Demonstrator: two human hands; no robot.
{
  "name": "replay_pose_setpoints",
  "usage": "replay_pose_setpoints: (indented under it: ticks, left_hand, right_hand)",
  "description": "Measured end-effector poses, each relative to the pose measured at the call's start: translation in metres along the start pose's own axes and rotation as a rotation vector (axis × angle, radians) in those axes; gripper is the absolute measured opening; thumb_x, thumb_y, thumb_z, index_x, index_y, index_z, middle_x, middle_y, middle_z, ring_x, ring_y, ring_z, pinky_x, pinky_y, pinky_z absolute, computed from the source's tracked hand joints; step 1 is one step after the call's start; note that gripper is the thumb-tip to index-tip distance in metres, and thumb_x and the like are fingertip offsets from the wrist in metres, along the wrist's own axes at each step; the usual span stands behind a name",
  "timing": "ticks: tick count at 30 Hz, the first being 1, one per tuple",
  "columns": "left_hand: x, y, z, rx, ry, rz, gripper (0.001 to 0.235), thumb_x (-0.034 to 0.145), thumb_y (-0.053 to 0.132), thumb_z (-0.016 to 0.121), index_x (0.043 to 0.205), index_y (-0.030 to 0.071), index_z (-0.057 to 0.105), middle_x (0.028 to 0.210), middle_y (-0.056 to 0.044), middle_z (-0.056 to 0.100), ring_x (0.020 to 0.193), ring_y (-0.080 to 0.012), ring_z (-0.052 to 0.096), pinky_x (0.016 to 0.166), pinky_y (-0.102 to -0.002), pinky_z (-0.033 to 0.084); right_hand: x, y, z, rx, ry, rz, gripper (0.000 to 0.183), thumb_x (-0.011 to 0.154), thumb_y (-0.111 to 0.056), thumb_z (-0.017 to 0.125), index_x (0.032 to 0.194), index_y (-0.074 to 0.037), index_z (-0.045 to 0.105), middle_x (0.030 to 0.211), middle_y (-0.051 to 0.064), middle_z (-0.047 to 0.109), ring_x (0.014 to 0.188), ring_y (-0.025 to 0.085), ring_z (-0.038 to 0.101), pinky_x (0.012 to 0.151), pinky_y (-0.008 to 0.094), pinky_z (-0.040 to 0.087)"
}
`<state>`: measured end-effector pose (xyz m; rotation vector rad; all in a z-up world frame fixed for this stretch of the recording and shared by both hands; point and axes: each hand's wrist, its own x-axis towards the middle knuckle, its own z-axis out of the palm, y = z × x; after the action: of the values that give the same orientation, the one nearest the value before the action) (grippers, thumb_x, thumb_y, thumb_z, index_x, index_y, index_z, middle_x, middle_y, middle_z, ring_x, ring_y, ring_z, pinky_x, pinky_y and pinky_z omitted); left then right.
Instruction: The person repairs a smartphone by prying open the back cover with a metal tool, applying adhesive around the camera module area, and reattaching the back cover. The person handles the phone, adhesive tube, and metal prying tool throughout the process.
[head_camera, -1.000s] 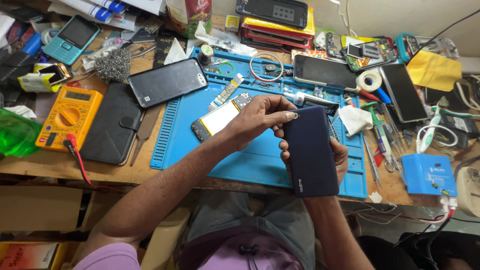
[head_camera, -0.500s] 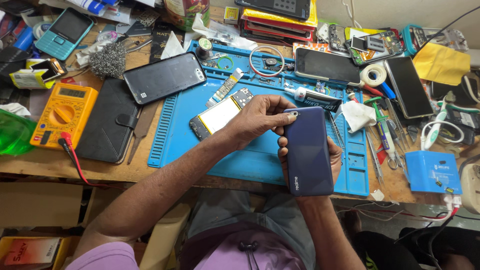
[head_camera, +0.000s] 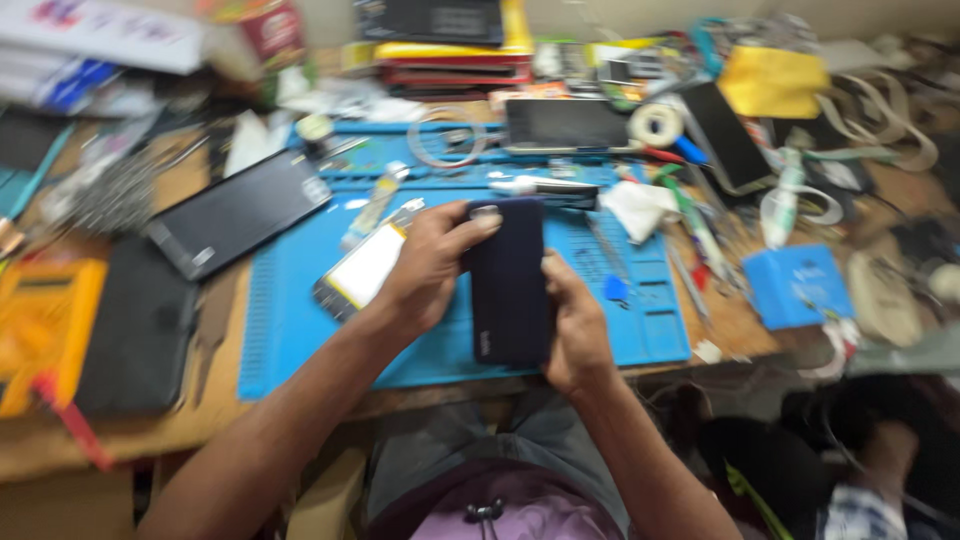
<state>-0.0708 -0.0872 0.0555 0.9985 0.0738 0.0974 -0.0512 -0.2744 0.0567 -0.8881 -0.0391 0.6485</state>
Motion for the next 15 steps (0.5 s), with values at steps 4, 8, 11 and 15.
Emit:
replay_pose_setpoints:
  ticks: [4, 8, 11, 15]
  left_hand:
    - [0.001, -0.002, -0.001, -0.044, -0.044, -0.053, 0.024, 0.094, 0.018, 0.071, 0.110, -0.001, 0.070, 0.098, -0.006, 0.074, 0.088, -0.0131, 0.070, 0.083, -0.030, 0.058]
    - [0.000, -0.011, 0.005, 0.101, -0.083, -0.122, 0.024, 0.095, 0.019, 0.070, 0.108, -0.001, 0.071, 0.094, -0.005, 0.072, 0.083, -0.0114, 0.067, 0.077, -0.028, 0.056]
    - [-0.001, -0.019, 0.004, 0.170, -0.141, -0.126, 0.024, 0.098, 0.020, 0.070, 0.107, -0.002, 0.071, 0.094, -0.004, 0.070, 0.084, -0.0086, 0.064, 0.076, -0.024, 0.054]
    - [0.006, -0.034, -0.004, 0.200, -0.106, -0.122, 0.021, 0.095, 0.019, 0.070, 0.107, 0.001, 0.069, 0.092, -0.003, 0.071, 0.081, -0.0077, 0.066, 0.071, -0.024, 0.055]
  right_hand:
    - [0.000, -0.034, -0.032, -0.816, 0.067, -0.396, 0.045, 0.095, -0.016, 0.065, 0.139, -0.010, 0.055, 0.106, 0.006, 0.072, 0.094, 0.014, 0.065, 0.085, 0.034, 0.055]
    - [0.017, -0.106, -0.081, -1.887, 0.399, -0.991, 0.042, 0.098, -0.015, 0.077, 0.137, -0.005, 0.068, 0.128, 0.016, 0.065, 0.113, 0.035, 0.058, 0.099, 0.047, 0.047]
    - [0.036, -0.123, -0.102, -2.104, 0.320, -0.900, 0.043, 0.087, -0.017, 0.086, 0.127, -0.006, 0.074, 0.120, 0.019, 0.062, 0.111, 0.038, 0.055, 0.096, 0.049, 0.045]
    - [0.029, -0.122, -0.098, -1.937, 0.400, -0.970, 0.012, 0.095, -0.006, 0.078, 0.107, -0.004, 0.078, 0.110, 0.014, 0.069, 0.105, 0.029, 0.064, 0.091, 0.042, 0.051]
